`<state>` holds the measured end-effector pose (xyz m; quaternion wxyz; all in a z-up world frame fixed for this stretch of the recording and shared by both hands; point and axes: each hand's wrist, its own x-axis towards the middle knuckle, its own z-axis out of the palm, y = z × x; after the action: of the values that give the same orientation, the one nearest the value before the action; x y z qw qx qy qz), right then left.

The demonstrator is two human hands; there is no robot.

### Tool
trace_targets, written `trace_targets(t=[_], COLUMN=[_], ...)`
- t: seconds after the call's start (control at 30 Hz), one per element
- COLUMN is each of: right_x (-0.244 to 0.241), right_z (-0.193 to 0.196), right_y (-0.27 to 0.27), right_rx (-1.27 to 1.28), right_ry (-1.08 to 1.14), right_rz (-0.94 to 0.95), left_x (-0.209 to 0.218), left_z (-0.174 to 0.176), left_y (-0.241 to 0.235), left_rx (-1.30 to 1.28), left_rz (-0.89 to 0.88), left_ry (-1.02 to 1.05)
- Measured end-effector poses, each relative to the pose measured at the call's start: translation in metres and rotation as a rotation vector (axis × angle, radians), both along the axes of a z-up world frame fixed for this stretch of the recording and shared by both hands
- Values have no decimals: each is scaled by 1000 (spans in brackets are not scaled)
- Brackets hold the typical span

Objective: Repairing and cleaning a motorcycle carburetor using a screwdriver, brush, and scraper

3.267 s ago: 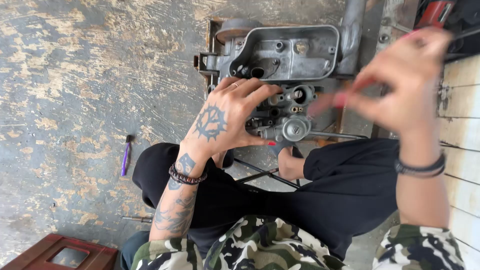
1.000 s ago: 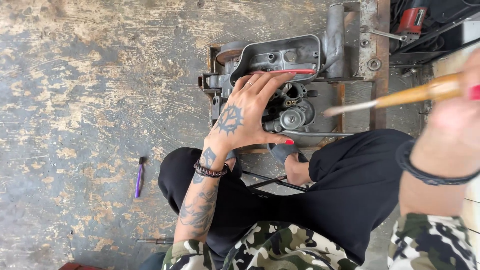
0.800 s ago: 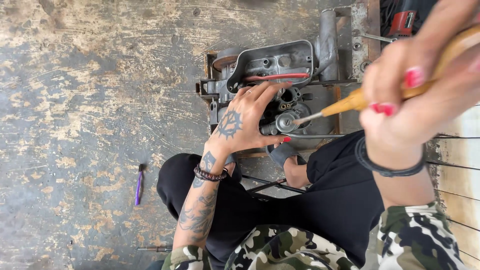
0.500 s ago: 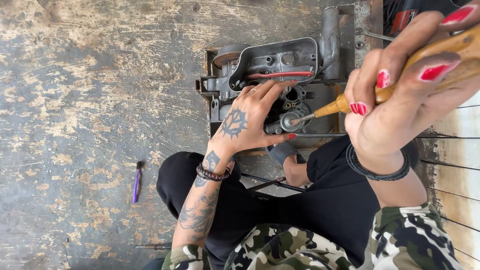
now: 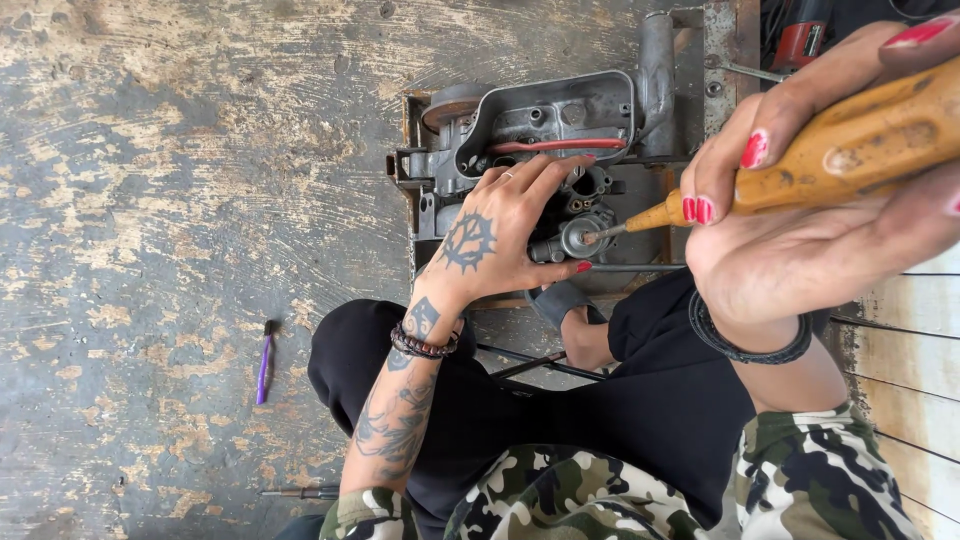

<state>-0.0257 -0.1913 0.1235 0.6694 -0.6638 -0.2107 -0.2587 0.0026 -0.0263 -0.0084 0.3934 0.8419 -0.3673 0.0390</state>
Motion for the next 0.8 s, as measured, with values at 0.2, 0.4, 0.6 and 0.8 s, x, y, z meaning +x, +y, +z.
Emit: trace_targets(t=[0.2, 0.4, 0.6, 0.8], right_x=[17, 23, 28, 24], right_z=[-3, -11, -14, -8], right_y=[-3, -6, -8, -3], right_rx=[-110, -150, -20, -6], right_ry=[-212, -241, -107, -85], right_rz=[57, 176, 327, 252], left_x=[-1, -2, -2, -2], left_z=[2, 3, 3, 3], left_y=[0, 1, 2, 1], left_rx=[-35, -106, -161, -138], left_rz=[-7, -34, -53, -45], left_ry=[32, 92, 124, 150])
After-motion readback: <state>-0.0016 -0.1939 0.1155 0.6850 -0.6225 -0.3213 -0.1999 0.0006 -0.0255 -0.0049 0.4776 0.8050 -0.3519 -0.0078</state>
